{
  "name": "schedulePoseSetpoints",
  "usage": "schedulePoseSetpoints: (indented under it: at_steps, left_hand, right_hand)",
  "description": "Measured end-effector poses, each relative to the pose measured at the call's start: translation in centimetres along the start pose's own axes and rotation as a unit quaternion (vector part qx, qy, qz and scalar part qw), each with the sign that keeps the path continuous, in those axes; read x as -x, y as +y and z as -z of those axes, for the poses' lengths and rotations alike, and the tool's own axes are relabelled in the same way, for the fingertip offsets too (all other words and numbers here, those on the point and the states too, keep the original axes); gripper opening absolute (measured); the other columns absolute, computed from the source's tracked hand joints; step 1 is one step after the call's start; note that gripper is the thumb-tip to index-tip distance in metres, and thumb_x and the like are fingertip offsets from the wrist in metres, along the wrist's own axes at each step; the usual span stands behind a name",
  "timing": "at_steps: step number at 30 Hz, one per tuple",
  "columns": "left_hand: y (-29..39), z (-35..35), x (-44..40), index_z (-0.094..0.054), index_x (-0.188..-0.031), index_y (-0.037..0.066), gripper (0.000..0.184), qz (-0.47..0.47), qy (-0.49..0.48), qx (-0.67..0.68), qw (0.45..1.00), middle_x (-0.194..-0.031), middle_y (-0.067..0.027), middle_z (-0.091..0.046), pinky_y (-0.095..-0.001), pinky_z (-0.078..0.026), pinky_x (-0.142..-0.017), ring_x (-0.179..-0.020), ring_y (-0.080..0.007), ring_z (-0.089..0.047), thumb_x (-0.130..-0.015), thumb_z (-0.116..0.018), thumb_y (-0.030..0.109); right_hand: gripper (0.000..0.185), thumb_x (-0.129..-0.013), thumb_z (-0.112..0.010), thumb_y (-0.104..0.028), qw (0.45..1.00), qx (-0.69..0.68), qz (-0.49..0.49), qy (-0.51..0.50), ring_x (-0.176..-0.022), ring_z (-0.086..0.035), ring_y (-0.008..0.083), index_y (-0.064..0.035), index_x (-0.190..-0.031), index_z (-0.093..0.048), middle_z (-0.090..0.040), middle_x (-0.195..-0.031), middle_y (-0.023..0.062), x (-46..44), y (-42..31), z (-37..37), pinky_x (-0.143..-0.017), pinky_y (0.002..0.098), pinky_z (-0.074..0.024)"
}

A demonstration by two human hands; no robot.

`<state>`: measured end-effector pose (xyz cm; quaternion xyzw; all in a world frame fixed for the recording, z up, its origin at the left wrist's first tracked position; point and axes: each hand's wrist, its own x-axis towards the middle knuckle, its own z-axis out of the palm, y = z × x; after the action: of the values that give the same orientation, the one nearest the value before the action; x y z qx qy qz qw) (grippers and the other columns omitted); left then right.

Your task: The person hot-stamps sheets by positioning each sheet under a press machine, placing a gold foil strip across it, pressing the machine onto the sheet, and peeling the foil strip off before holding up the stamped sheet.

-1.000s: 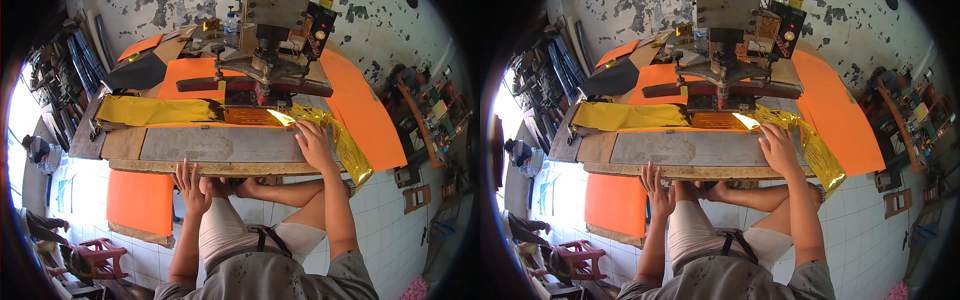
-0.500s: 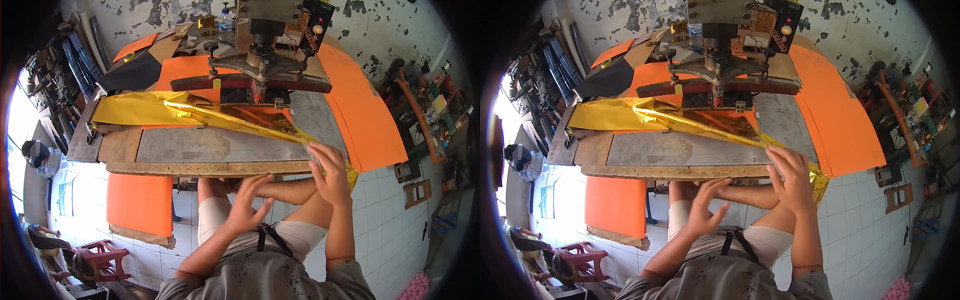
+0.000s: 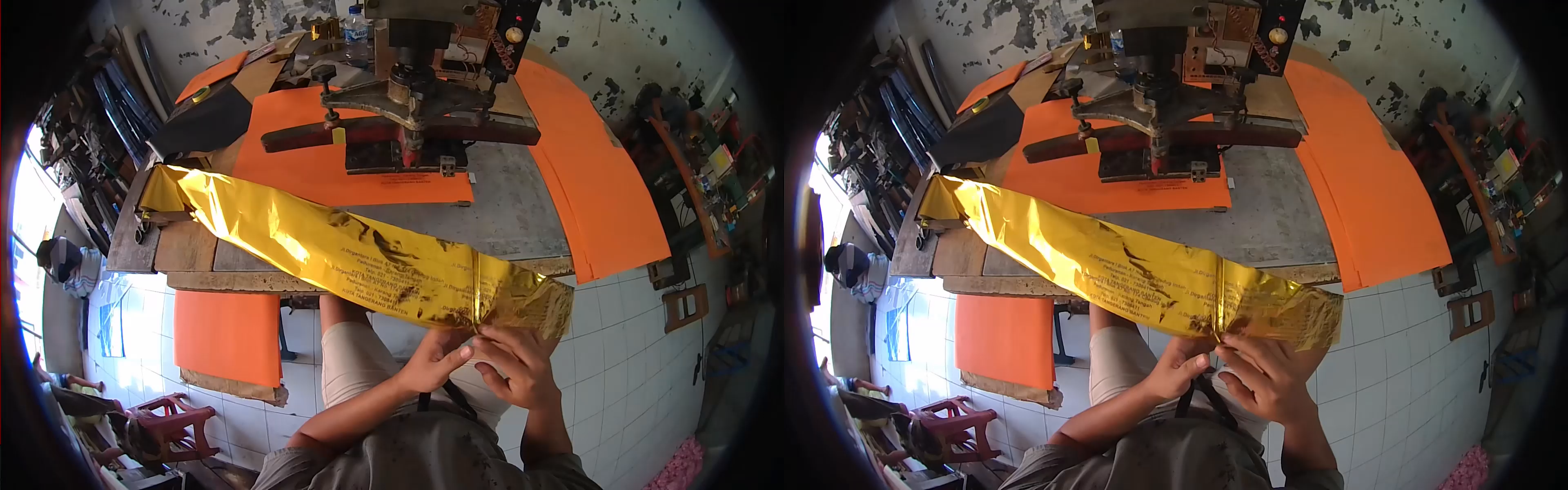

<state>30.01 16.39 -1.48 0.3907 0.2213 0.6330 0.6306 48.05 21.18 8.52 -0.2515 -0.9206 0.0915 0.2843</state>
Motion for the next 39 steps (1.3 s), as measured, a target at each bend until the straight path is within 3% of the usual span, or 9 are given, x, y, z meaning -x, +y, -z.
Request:
schedulePoseSetpoints:
  at_steps: [5,11,17,20,23,26,29,32,39]
  left_hand:
    - [0.2,0.3,0.7,-0.051,-0.139,-0.004,0.044,0.065,0.021,-0.013,0.998,-0.133,-0.0108,-0.061,-0.0366,-0.041,-0.107,-0.124,-0.0204,-0.054,-0.106,-0.057,0.025]
    - [0.0,0.5,1.6,-0.052,-0.139,-0.006,0.048,0.101,0.02,-0.07,0.992,-0.137,-0.0101,-0.059,-0.0353,-0.039,-0.108,-0.125,-0.0197,-0.053,-0.106,-0.057,0.029]
    - [1.6,-1.0,1.3,-0.053,-0.13,-0.003,0.04,0.057,0.025,-0.114,0.992,-0.1,-0.001,-0.055,-0.029,-0.04,-0.083,-0.092,-0.0123,-0.048,-0.106,-0.055,0.029]
    - [2.1,-1.0,1.8,-0.052,-0.128,-0.004,0.041,0.064,0.006,-0.129,0.99,-0.09,0.0009,-0.051,-0.0266,-0.038,-0.075,-0.081,-0.0103,-0.043,-0.106,-0.055,0.03]
    - [2.7,-0.9,2.2,-0.047,-0.134,-0.008,0.048,0.112,-0.009,-0.103,0.988,-0.086,0.0013,-0.048,-0.0252,-0.036,-0.07,-0.074,-0.0098,-0.041,-0.105,-0.055,0.03]
    - [2.8,-0.9,1.7,-0.038,-0.144,-0.011,0.059,0.07,-0.026,-0.084,0.994,-0.086,0.0007,-0.048,-0.0247,-0.036,-0.068,-0.072,-0.0094,-0.04,-0.105,-0.055,0.03]
    - [2.6,-1.0,1.6,-0.035,-0.146,-0.01,0.06,0.06,-0.011,-0.054,0.997,-0.087,0.0006,-0.048,-0.0251,-0.036,-0.068,-0.073,-0.0089,-0.039,-0.105,-0.055,0.029]
    - [1.9,-0.7,1.1,-0.036,-0.145,-0.009,0.056,0.028,-0.003,-0.073,0.997,-0.087,0.0006,-0.048,-0.0255,-0.036,-0.069,-0.074,-0.0087,-0.039,-0.106,-0.054,0.028]
    - [2.2,-0.3,0.8,-0.043,-0.14,-0.006,0.048,0.073,-0.003,-0.054,0.996,-0.089,0.0012,-0.048,-0.0275,-0.037,-0.071,-0.077,-0.0094,-0.04,-0.106,-0.053,0.028]
  right_hand:
    - [0.032,-0.084,-0.08,-0.03,0.999,-0.038,0.013,-0.032,-0.105,-0.067,0.0219,-0.0122,-0.11,-0.077,-0.07,-0.118,0.0039,0.7,0.3,0.7,-0.082,0.0367,-0.0478]
    - [0.057,-0.09,-0.074,-0.046,0.981,-0.064,-0.104,0.154,-0.127,-0.056,0.0309,-0.0036,-0.127,-0.066,-0.06,-0.138,0.0107,1.0,3.2,0.3,-0.104,0.0466,-0.0442]
    - [0.081,-0.097,-0.057,-0.06,0.972,-0.165,-0.157,0.052,-0.142,-0.042,0.0357,0.0016,-0.148,-0.045,-0.051,-0.149,0.0176,-0.9,6.2,-0.5,-0.116,0.0491,-0.0324]
    - [0.081,-0.096,-0.056,-0.063,0.953,-0.26,-0.156,0.005,-0.143,-0.04,0.0355,0.0011,-0.145,-0.05,-0.051,-0.148,0.018,-1.2,7.5,-0.9,-0.117,0.0473,-0.031]
    - [0.075,-0.096,-0.058,-0.063,0.944,-0.285,-0.166,-0.009,-0.137,-0.047,0.0326,0.0006,-0.136,-0.058,-0.057,-0.139,0.0176,-2.0,7.9,-0.5,-0.113,0.0432,-0.0354]
    - [0.067,-0.095,-0.061,-0.059,0.899,-0.386,-0.207,-0.003,-0.123,-0.055,0.0264,0.0009,-0.125,-0.064,-0.063,-0.122,0.0161,-1.9,8.3,-1.0,-0.103,0.0381,-0.0417]
    - [0.052,-0.095,-0.067,-0.048,0.92,-0.338,-0.197,-0.003,-0.101,-0.058,0.0187,0.0016,-0.112,-0.064,-0.063,-0.103,0.0107,-1.8,9.1,-1.1,-0.089,0.0328,-0.0447]
    - [0.038,-0.093,-0.071,-0.035,0.889,-0.376,-0.262,0.017,-0.087,-0.055,0.016,0.0011,-0.1,-0.062,-0.06,-0.095,0.0057,-1.4,9.0,-1.1,-0.079,0.0308,-0.0423]
    - [0.027,-0.091,-0.071,-0.024,0.914,-0.302,-0.262,0.061,-0.082,-0.05,0.0149,0.0,-0.092,-0.058,-0.057,-0.085,0.0049,-1.2,9.8,-1.1,-0.077,0.0297,-0.0404]
